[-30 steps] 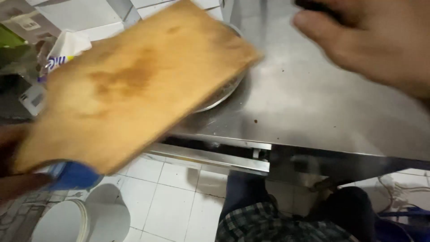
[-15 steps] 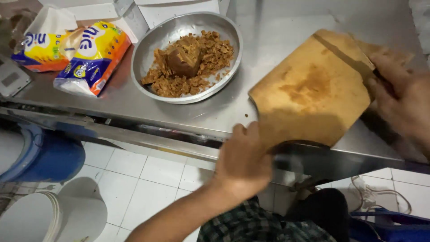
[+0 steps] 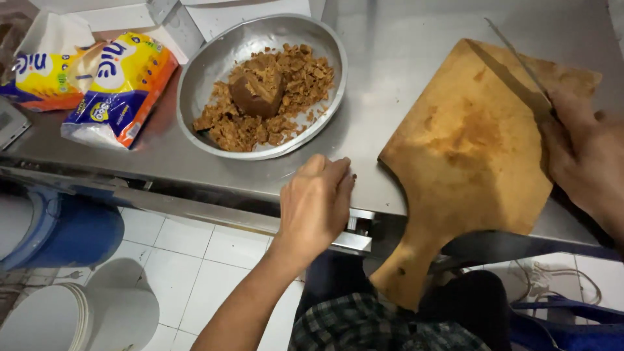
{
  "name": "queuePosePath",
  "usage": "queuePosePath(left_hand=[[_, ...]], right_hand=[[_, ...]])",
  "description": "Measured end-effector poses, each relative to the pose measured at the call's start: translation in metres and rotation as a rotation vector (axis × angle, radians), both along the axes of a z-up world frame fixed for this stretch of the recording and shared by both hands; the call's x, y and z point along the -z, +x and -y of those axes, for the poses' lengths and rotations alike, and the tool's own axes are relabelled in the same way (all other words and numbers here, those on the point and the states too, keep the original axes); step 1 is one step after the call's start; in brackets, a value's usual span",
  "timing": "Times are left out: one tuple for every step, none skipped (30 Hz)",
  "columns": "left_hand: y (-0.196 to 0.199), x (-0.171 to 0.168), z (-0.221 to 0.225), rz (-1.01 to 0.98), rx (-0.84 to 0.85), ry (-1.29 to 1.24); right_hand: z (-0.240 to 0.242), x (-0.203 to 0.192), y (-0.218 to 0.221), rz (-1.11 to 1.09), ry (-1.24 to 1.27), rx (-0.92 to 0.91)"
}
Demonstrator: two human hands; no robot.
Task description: Cutting a block of palm sugar on a wooden board and transferring the pieces into a metal bowl
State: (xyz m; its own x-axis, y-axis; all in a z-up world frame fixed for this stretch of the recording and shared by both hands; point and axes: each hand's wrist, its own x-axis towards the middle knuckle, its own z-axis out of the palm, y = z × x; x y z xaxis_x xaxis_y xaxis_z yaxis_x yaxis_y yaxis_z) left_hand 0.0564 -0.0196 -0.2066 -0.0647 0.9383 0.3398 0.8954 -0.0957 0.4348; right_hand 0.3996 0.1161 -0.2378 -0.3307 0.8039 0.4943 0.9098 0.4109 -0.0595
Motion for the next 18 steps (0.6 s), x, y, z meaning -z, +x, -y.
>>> queuePosePath(left_hand=[[0.000,-0.002,-0.004,-0.001,0.002,0.000],[-0.001,-0.004,-0.008,-0.022,0.001,-0.037],[-0.001,-0.006,-0.012,-0.042,0.001,-0.074],[-0.003,-0.005,-0.014,-0.042,0.003,-0.073],[-0.005,-0.004,-0.016,-0.064,0.044,-0.067],[-0.007,-0.003,-0.019,-0.087,0.086,-0.060],[-0.007,-0.002,-0.019,-0.088,0.086,-0.059],[-0.008,-0.001,-0.019,-0.085,0.155,-0.010],[-0.009,0.000,-0.019,-0.083,0.223,0.037],[-0.008,0.005,-0.022,-0.085,0.224,0.037],[-0.008,0.011,-0.025,-0.163,0.204,0.064],[-0.007,0.016,-0.028,-0.241,0.184,0.091],[-0.010,0.012,-0.026,-0.243,0.183,0.092],[-0.013,0.008,-0.024,-0.153,0.172,0.080],[-0.016,0.003,-0.023,-0.064,0.160,0.070],[-0.025,-0.009,-0.021,-0.068,0.159,0.074],[-0.033,-0.019,-0.019,-0.015,0.128,0.249],[-0.041,-0.030,-0.016,0.038,0.097,0.423]], right_hand=[[0.001,-0.003,-0.003,-0.001,0.000,0.002],[0.003,-0.007,-0.006,-0.045,-0.026,-0.021],[0.004,-0.010,-0.009,-0.087,-0.051,-0.044],[0.005,-0.011,-0.010,-0.088,-0.051,-0.042],[0.006,-0.011,-0.011,-0.110,-0.106,-0.012],[0.007,-0.012,-0.012,-0.131,-0.161,0.017],[0.008,-0.014,-0.014,-0.132,-0.160,0.018],[0.010,-0.016,-0.015,-0.111,-0.123,0.021],[0.012,-0.018,-0.016,-0.090,-0.087,0.024],[0.012,-0.019,-0.016,-0.092,-0.086,0.024],[0.012,-0.020,-0.016,-0.077,-0.096,0.027],[0.012,-0.020,-0.016,-0.061,-0.105,0.030],[0.015,-0.022,-0.017,-0.064,-0.104,0.030],[0.018,-0.024,-0.018,-0.039,-0.097,0.053],[0.019,-0.026,-0.019,-0.016,-0.086,0.076],[0.015,-0.020,-0.016,-0.020,-0.082,0.075],[0.012,-0.014,-0.013,-0.050,-0.099,0.073],[0.008,-0.007,-0.009,-0.081,-0.116,0.070]])
